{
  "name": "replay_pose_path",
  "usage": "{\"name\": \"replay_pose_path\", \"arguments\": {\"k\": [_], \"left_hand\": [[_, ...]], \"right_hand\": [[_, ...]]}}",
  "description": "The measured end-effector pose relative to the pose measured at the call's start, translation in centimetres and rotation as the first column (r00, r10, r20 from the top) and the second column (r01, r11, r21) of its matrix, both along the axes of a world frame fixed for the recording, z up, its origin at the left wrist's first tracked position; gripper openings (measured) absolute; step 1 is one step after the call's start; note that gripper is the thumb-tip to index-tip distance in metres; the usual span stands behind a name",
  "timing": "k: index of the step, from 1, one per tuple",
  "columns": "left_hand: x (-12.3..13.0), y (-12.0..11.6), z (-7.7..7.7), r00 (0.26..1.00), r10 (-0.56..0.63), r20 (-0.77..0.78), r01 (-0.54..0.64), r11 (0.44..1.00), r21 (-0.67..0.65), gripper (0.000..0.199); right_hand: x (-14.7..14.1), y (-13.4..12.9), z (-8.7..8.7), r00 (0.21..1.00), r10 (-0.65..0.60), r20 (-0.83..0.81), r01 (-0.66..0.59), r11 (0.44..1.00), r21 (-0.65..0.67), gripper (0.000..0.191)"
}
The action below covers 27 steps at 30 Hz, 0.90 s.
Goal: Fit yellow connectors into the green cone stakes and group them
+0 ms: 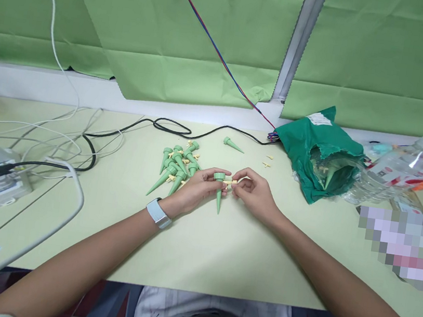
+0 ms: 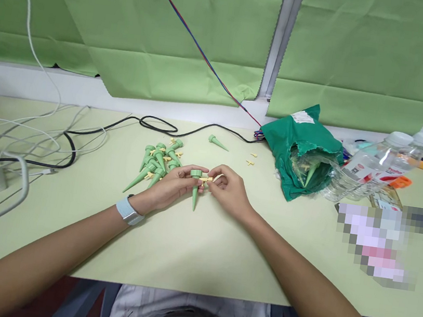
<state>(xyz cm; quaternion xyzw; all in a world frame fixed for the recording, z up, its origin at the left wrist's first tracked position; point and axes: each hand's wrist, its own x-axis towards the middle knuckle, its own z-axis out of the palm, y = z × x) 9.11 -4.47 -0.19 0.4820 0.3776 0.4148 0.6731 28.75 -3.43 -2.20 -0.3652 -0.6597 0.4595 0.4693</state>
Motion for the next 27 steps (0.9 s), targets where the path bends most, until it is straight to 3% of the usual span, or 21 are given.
{"name": "replay_pose_path", "arguments": {"k": [3, 5, 8, 11, 14, 20, 23, 27], "left_hand": [[-0.1, 0.0, 0.0, 1.000, 0.012, -0.004, -0.012, 1.000, -0.011, 0.038], [-0.1, -0.1, 0.0, 1.000, 0.013, -0.012, -0.013, 1.000, -0.011, 0.038], [0.0, -0.2, 0.2, 0.999, 0.012, -0.032, -0.012, 1.000, -0.012, 0.039], [0.1, -0.2, 0.4, 0.999, 0.016, -0.037, -0.016, 1.000, -0.017, 0.039], [0.1, -0.1, 0.3, 0.999, 0.029, -0.024, -0.030, 0.999, -0.032, 0.038], [0.2, 0.1, -0.2, 0.999, 0.029, 0.018, -0.028, 0.999, -0.034, 0.038], [0.2, 0.1, -0.2, 0.999, 0.025, 0.023, -0.024, 0.999, -0.043, 0.038], [0.3, -0.1, -0.1, 0.999, 0.039, 0.033, -0.038, 0.999, -0.040, 0.039]], "right_hand": [[1.1, 1.3, 0.3, 0.995, -0.101, 0.026, 0.100, 0.993, 0.058, 0.018], [2.4, 3.0, 0.4, 0.966, -0.251, 0.056, 0.240, 0.959, 0.153, 0.018], [5.1, 6.1, 0.0, 0.858, -0.496, 0.131, 0.441, 0.844, 0.307, 0.015], [7.5, 8.8, -1.0, 0.729, -0.650, 0.215, 0.562, 0.748, 0.354, 0.014], [9.0, 10.3, -2.1, 0.651, -0.680, 0.337, 0.590, 0.733, 0.337, 0.017], [9.5, 11.8, -2.6, 0.590, -0.663, 0.460, 0.573, 0.746, 0.340, 0.023], [9.6, 12.3, -2.5, 0.594, -0.669, 0.447, 0.600, 0.739, 0.307, 0.025], [9.6, 11.7, -1.8, 0.643, -0.705, 0.299, 0.649, 0.709, 0.276, 0.030]]}}
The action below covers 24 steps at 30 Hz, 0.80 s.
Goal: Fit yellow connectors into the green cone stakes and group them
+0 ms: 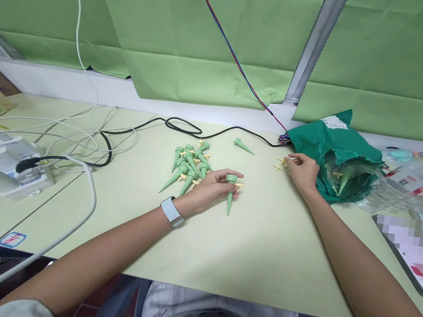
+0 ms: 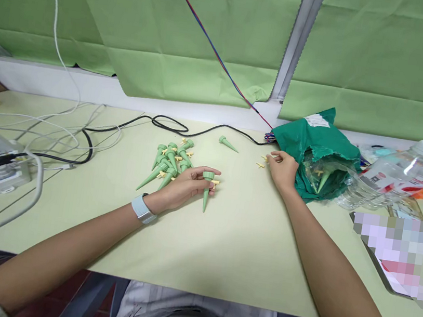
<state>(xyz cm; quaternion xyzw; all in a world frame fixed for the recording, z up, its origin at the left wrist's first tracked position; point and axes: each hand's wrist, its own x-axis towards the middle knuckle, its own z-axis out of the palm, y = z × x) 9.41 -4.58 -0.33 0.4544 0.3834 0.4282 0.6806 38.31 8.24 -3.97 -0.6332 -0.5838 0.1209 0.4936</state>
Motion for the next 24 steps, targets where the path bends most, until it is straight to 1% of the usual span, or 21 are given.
{"name": "replay_pose_path", "arguments": {"k": [1, 3, 5, 6, 7, 8, 9, 10, 11, 13, 16, 18, 21, 24], "left_hand": [[0.0, -0.1, 0.0, 1.000, -0.002, 0.008, 0.002, 1.000, 0.004, 0.039], [0.1, -0.2, -0.1, 0.999, -0.020, 0.025, 0.020, 1.000, 0.014, 0.041], [0.3, -0.4, -0.1, 0.999, -0.034, 0.031, 0.033, 0.999, 0.026, 0.043], [0.3, -0.5, -0.1, 0.999, -0.032, 0.027, 0.031, 0.999, 0.035, 0.045], [0.4, -0.6, 0.0, 0.999, -0.025, 0.024, 0.024, 0.999, 0.045, 0.047], [0.5, -0.6, 0.0, 1.000, -0.015, 0.024, 0.014, 0.998, 0.056, 0.048], [0.5, -0.7, 0.1, 1.000, -0.007, 0.030, 0.005, 0.998, 0.069, 0.048], [0.5, -0.7, 0.1, 0.999, -0.002, 0.041, -0.001, 0.997, 0.081, 0.046], [0.5, -0.7, 0.1, 0.999, 0.001, 0.054, -0.005, 0.996, 0.091, 0.042], [0.5, -0.5, 0.0, 0.997, 0.002, 0.075, -0.009, 0.996, 0.094, 0.037], [0.3, -0.3, -0.2, 0.997, 0.001, 0.074, -0.006, 0.998, 0.066, 0.040], [0.1, -0.1, -0.3, 0.998, -0.004, 0.069, 0.000, 0.999, 0.048, 0.044], [0.0, -0.2, -0.2, 0.997, -0.027, 0.075, 0.026, 1.000, 0.012, 0.043], [0.2, -0.3, 0.0, 0.997, -0.027, 0.069, 0.028, 0.999, -0.016, 0.042]], "right_hand": [[-0.3, -0.6, 0.3, 0.998, 0.011, -0.055, -0.010, 1.000, 0.019, 0.030], [-1.4, -2.3, 1.2, 0.982, 0.093, -0.167, -0.087, 0.995, 0.041, 0.028], [-3.2, -4.8, 2.1, 0.928, 0.268, -0.258, -0.269, 0.963, 0.032, 0.026], [-4.4, -6.2, 2.5, 0.887, 0.357, -0.293, -0.372, 0.928, 0.008, 0.026], [-5.6, -7.7, 2.8, 0.826, 0.446, -0.344, -0.490, 0.870, -0.048, 0.027], [-6.8, -9.1, 3.0, 0.751, 0.517, -0.411, -0.605, 0.788, -0.114, 0.029], [-8.0, -10.3, 3.1, 0.683, 0.567, -0.460, -0.691, 0.705, -0.157, 0.029], [-8.9, -11.2, 3.0, 0.640, 0.598, -0.483, -0.737, 0.655, -0.167, 0.028], [-9.7, -11.9, 2.9, 0.613, 0.609, -0.503, -0.760, 0.629, -0.163, 0.028], [-10.5, -12.4, 2.5, 0.586, 0.608, -0.536, -0.771, 0.621, -0.138, 0.029], [-10.2, -12.0, 2.1, 0.565, 0.608, -0.558, -0.775, 0.624, -0.106, 0.031], [-9.6, -11.6, 2.2, 0.554, 0.632, -0.542, -0.784, 0.615, -0.085, 0.032], [-9.0, -11.4, 2.6, 0.543, 0.680, -0.493, -0.800, 0.598, -0.057, 0.031], [-8.7, -11.4, 2.8, 0.555, 0.713, -0.429, -0.803, 0.594, -0.051, 0.030]]}}
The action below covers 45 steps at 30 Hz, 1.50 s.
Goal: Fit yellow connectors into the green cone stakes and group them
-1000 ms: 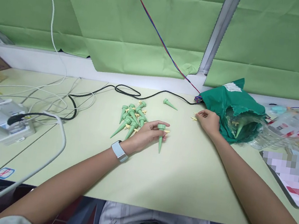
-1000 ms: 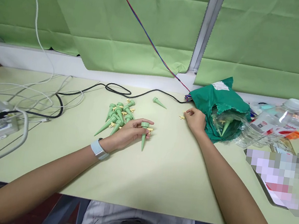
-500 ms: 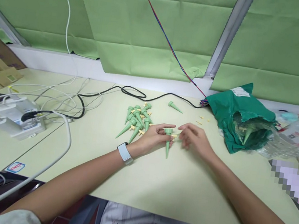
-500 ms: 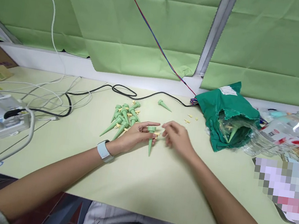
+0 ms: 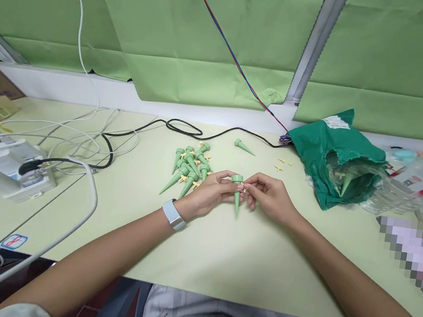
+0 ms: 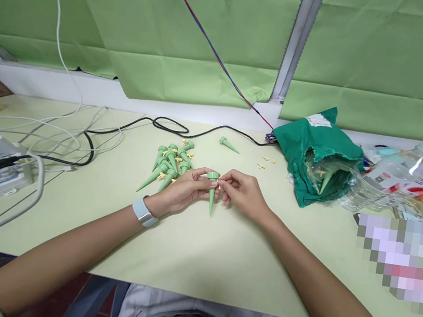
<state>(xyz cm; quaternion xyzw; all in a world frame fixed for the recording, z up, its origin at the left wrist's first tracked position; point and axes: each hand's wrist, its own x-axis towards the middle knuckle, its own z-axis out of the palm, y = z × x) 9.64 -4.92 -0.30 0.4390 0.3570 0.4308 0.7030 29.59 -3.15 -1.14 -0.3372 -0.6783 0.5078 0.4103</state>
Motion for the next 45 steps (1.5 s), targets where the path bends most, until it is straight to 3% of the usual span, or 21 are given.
{"name": "replay_pose_path", "arguments": {"k": [3, 6, 8, 11, 17, 19, 22, 24, 26, 29, 32, 35, 40, 45], "left_hand": [[0.3, -0.1, -0.1, 0.993, 0.092, -0.077, -0.081, 0.987, 0.140, 0.042], [0.5, 0.0, -0.4, 0.967, 0.203, -0.155, -0.145, 0.935, 0.323, 0.043], [0.6, 0.1, -0.6, 0.956, 0.237, -0.173, -0.161, 0.917, 0.364, 0.044], [0.6, 0.1, -0.6, 0.963, 0.224, -0.149, -0.167, 0.932, 0.322, 0.044], [0.9, -0.3, 0.0, 0.994, 0.108, -0.015, -0.107, 0.991, 0.081, 0.038], [1.0, -0.4, 0.0, 0.992, 0.123, -0.024, -0.120, 0.987, 0.106, 0.037], [0.4, -0.2, 0.0, 0.974, 0.214, -0.069, -0.191, 0.950, 0.249, 0.041], [-0.4, 0.3, 0.3, 0.954, 0.295, -0.056, -0.263, 0.911, 0.318, 0.042], [-1.3, 0.7, 0.9, 0.932, 0.361, -0.033, -0.336, 0.893, 0.300, 0.041], [-2.0, 1.0, 1.8, 0.923, 0.385, 0.010, -0.372, 0.885, 0.279, 0.036], [-1.7, 0.8, 1.8, 0.944, 0.329, -0.023, -0.312, 0.914, 0.261, 0.037], [-1.1, 0.4, 1.2, 0.949, 0.303, -0.090, -0.275, 0.931, 0.240, 0.038], [-0.8, 0.5, 0.5, 0.941, 0.295, -0.167, -0.244, 0.932, 0.268, 0.038], [-0.8, 0.8, 0.3, 0.938, 0.281, -0.205, -0.218, 0.934, 0.281, 0.041]], "right_hand": [[0.1, 0.2, 0.1, 1.000, 0.003, 0.001, -0.003, 1.000, 0.000, 0.031], [0.1, 0.4, 0.4, 1.000, 0.004, -0.027, -0.005, 0.999, -0.037, 0.035], [0.1, 0.6, 0.6, 0.999, 0.002, -0.043, -0.005, 0.998, -0.061, 0.038], [0.0, 0.7, 0.9, 0.998, 0.002, -0.061, -0.006, 0.997, -0.078, 0.040], [0.1, 0.5, 0.5, 0.998, 0.021, -0.051, -0.021, 1.000, 0.013, 0.033], [0.0, 0.5, 0.4, 0.998, 0.021, -0.052, -0.021, 1.000, 0.013, 0.033], [0.4, 1.1, 0.3, 0.996, -0.015, -0.093, 0.008, 0.997, -0.071, 0.039], [1.2, 1.9, 0.2, 0.989, -0.095, -0.111, 0.080, 0.989, -0.127, 0.041], [2.6, 2.9, 0.3, 0.976, -0.204, -0.081, 0.196, 0.976, -0.099, 0.039], [5.2, 4.6, 0.3, 0.914, -0.403, 0.052, 0.397, 0.912, 0.098, 0.030], [7.7, 5.9, -0.2, 0.733, -0.646, 0.215, 0.595, 0.761, 0.259, 0.021], [9.2, 6.8, -1.2, 0.566, -0.755, 0.332, 0.677, 0.655, 0.335, 0.019], [9.4, 7.6, -2.5, 0.508, -0.740, 0.440, 0.634, 0.667, 0.390, 0.021], [9.1, 7.9, -2.6, 0.493, -0.718, 0.492, 0.577, 0.693, 0.432, 0.025]]}}
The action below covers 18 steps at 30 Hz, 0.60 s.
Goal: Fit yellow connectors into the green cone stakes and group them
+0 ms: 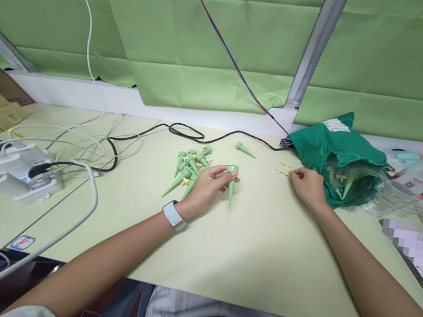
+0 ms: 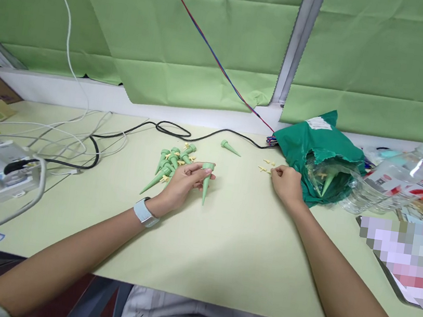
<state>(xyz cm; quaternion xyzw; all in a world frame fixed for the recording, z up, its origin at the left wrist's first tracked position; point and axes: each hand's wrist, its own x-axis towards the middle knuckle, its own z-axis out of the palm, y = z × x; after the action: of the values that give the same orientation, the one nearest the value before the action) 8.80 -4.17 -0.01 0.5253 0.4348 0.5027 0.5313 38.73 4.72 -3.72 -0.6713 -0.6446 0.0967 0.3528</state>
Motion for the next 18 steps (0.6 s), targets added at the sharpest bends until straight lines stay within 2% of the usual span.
{"name": "replay_pose_path", "arguments": {"k": [9, 13, 18], "left_hand": [[0.15, 0.08, -0.22, 1.000, -0.011, -0.011, 0.011, 1.000, -0.016, 0.040], [0.10, 0.22, -0.34, 1.000, -0.007, -0.011, 0.007, 1.000, -0.005, 0.038], [0.08, 0.22, -0.32, 1.000, -0.001, -0.012, 0.001, 1.000, -0.007, 0.037]], "right_hand": [[0.11, -0.25, 0.68, 1.000, 0.002, -0.029, -0.005, 0.997, -0.081, 0.025], [0.11, -0.22, 0.59, 0.999, 0.019, 0.039, -0.017, 0.999, -0.042, 0.025], [0.28, -0.34, 0.63, 0.999, 0.008, 0.037, -0.009, 1.000, 0.027, 0.022]]}}
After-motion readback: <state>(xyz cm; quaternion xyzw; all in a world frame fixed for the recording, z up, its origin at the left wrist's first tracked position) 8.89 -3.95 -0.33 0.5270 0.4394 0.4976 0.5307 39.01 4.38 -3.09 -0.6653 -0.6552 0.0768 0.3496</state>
